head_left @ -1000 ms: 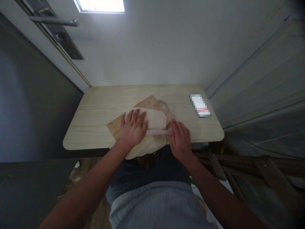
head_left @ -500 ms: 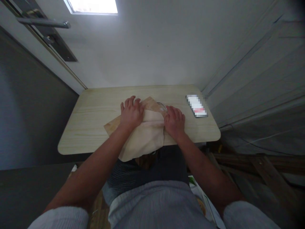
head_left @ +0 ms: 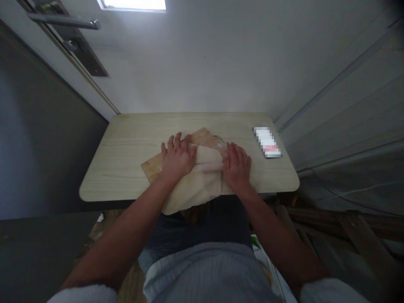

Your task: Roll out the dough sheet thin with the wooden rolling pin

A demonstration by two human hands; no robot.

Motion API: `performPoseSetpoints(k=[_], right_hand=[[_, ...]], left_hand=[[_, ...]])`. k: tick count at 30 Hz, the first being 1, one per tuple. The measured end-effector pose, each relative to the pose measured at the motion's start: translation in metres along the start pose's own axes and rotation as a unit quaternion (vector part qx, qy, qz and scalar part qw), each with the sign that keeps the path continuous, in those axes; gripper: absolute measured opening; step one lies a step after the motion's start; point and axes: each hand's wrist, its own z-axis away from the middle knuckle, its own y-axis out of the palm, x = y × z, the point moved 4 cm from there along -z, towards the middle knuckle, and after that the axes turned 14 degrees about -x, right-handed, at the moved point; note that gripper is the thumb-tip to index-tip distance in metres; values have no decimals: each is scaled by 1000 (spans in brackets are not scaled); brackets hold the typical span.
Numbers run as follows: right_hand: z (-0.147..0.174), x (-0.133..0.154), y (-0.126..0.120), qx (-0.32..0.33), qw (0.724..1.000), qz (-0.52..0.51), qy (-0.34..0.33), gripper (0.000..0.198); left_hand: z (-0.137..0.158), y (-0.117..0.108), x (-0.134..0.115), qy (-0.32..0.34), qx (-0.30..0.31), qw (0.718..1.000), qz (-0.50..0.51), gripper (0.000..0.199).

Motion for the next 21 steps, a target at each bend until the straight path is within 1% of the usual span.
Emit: performPoseSetpoints(k=[3, 6, 9, 13, 15, 17, 18, 21], right_hand=[[-32, 4, 17, 12, 1000, -10, 19, 47], [-46, 6, 23, 16, 999, -30, 26, 47], [-33, 5, 17, 10, 999, -38, 14, 46], [13, -4, -5, 19, 999, -36, -12, 48], [32, -9, -14, 15, 999, -37, -15, 50], [38, -12, -17, 8, 999, -40, -14, 51], [35, -11, -15, 4, 999, -38, -14, 51], [10, -5, -1, -1, 1000, -22, -14, 48]], left_hand=[[-26, 9, 5, -24, -24, 999, 8, 62], [-36, 8, 5, -22, -63, 998, 18, 57], [-20, -1, 0, -13, -76, 997, 23, 54], [24, -15, -10, 2, -54, 998, 11, 54], [40, -18, -14, 7, -42, 999, 4, 55], [43, -17, -15, 6, -35, 999, 1, 57], [40, -15, -14, 3, -33, 999, 2, 57], [18, -5, -8, -5, -30, 999, 12, 58]])
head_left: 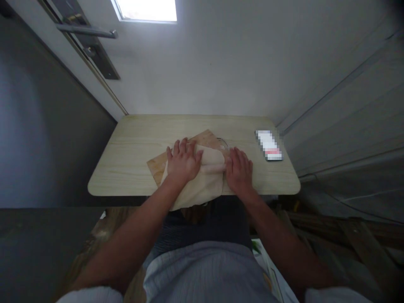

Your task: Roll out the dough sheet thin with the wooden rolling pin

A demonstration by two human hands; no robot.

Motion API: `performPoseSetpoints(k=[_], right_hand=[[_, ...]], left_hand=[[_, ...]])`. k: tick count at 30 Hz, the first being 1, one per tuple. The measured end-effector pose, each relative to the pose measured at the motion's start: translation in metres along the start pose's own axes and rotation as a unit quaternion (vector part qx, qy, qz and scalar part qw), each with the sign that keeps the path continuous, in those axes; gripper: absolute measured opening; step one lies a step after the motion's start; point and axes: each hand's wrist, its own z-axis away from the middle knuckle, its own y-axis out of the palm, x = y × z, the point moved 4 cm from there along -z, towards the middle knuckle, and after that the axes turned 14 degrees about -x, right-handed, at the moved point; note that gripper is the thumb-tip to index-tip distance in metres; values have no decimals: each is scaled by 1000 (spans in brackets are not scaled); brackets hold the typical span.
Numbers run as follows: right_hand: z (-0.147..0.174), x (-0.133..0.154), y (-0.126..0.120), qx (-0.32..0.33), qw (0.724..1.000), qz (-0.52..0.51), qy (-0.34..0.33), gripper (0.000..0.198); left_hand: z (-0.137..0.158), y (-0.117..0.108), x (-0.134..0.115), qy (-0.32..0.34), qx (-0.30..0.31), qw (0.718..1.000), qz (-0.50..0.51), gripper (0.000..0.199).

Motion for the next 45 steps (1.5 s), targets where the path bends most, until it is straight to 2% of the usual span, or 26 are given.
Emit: performPoseSetpoints(k=[3, 6, 11, 14, 18, 20, 23, 28, 32, 35, 41, 45], right_hand=[[-30, 7, 13, -8, 1000, 1, 9, 45], [-34, 7, 11, -19, 999, -36, 4, 43], [7, -10, -12, -5, 989, -123, -86, 44], [20, -20, -22, 6, 979, -150, -137, 35], [6, -19, -23, 33, 962, -190, -195, 32], [-8, -14, -20, 48, 956, -196, -211, 32], [-28, -6, -11, 77, 951, -196, -228, 31], [-54, -14, -4, 120, 944, -196, -235, 32], [-62, -41, -9, 103, 951, -202, -209, 34], [-59, -54, -5, 92, 965, -182, -166, 37], [-57, -37, 17, 88, 971, -192, -108, 40], [-60, -21, 26, 72, 984, -145, -79, 44]], left_hand=[[-23, 8, 6, -2, -7, 1000, 11, 57], [-27, 6, 8, -9, -21, 999, 27, 54], [2, -13, 12, -1, -71, 994, 77, 46], [22, -27, 25, 0, -55, 992, 116, 40], [46, -45, 48, 34, 4, 990, 139, 39], [55, -55, 56, 48, -1, 991, 128, 34], [64, -64, 58, 29, -18, 994, 106, 21], [68, -60, 40, 4, -18, 994, 112, 21], [65, -51, 15, 25, 0, 992, 127, 20], [57, -46, -3, 27, 7, 995, 94, 20], [29, -26, -33, 12, -30, 998, 47, 47], [23, -12, -40, 23, -23, 999, 21, 57]])
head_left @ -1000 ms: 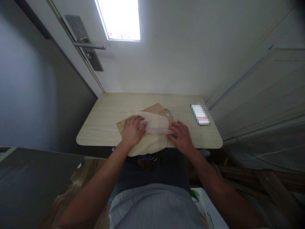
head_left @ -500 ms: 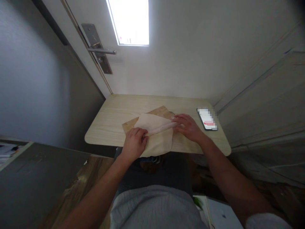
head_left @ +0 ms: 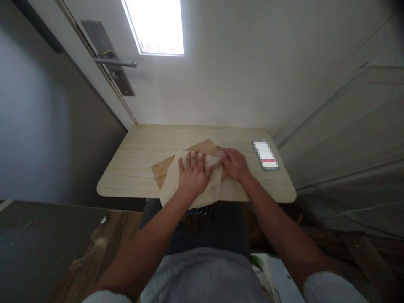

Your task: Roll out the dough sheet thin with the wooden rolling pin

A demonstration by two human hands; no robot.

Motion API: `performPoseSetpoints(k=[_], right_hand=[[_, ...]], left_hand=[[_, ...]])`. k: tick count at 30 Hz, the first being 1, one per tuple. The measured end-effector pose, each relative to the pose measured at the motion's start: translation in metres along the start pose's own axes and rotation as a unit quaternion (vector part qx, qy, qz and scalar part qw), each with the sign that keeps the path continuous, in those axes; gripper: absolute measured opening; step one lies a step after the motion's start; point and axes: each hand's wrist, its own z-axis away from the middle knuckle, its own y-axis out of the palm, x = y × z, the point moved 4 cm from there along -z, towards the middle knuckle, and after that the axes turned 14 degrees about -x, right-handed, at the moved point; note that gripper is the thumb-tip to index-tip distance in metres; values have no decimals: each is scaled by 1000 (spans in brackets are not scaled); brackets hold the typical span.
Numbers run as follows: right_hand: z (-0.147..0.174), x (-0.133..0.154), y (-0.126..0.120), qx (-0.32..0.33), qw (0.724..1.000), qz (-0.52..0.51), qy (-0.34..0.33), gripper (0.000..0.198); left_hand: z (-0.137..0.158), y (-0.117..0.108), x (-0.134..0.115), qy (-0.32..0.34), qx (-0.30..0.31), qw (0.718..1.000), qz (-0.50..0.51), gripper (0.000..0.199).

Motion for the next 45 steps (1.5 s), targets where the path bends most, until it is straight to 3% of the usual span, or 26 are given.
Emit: performPoseSetpoints(k=[5, 18, 28, 40, 45], right_hand=[[-8, 8, 7, -9, 998, 60, 15, 47], [-52, 39, 36, 54, 989, 122, 62, 44], [-22, 23, 17, 54, 990, 127, 41, 51], [-74, 53, 59, 78, 985, 153, 23, 49], [-78, 56, 63, 76, 986, 145, 27, 49]], left_hand=[[1, 2, 3, 2, 9, 1000, -10, 62], [-32, 17, 38, -16, 38, 998, -57, 72], [-4, 7, 8, 2, 20, 999, -36, 71], [-43, 22, 59, -25, 42, 998, -25, 66], [-44, 20, 61, -24, 34, 999, -20, 63]])
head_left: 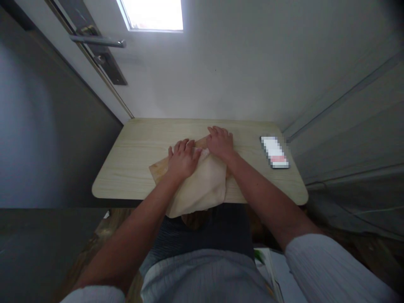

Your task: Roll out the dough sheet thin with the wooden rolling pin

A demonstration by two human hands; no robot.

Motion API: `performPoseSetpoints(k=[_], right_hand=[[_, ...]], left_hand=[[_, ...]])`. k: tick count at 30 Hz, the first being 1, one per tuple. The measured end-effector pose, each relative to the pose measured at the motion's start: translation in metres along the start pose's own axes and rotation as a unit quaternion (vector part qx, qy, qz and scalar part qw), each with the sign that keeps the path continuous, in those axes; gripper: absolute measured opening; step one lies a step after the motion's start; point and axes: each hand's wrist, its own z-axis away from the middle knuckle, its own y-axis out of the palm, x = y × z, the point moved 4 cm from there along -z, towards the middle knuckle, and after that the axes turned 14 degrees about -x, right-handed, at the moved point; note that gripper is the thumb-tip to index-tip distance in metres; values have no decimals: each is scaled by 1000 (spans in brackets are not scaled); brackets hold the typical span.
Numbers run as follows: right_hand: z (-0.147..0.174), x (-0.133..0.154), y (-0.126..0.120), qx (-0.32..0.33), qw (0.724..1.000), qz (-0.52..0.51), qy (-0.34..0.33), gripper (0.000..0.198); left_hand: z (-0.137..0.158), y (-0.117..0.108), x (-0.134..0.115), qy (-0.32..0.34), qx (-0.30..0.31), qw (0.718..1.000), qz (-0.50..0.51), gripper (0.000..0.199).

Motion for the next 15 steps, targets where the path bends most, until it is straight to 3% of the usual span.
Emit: performPoseSetpoints(k=[9, 15], right_hand=[[35, -27, -10, -8, 1000, -2, -9, 50], [28, -18, -7, -10, 1000, 21, -4, 49]], left_hand=[[28, -9, -33, 26, -32, 999, 3, 69], [19, -7, -22, 9, -10, 1000, 13, 72]])
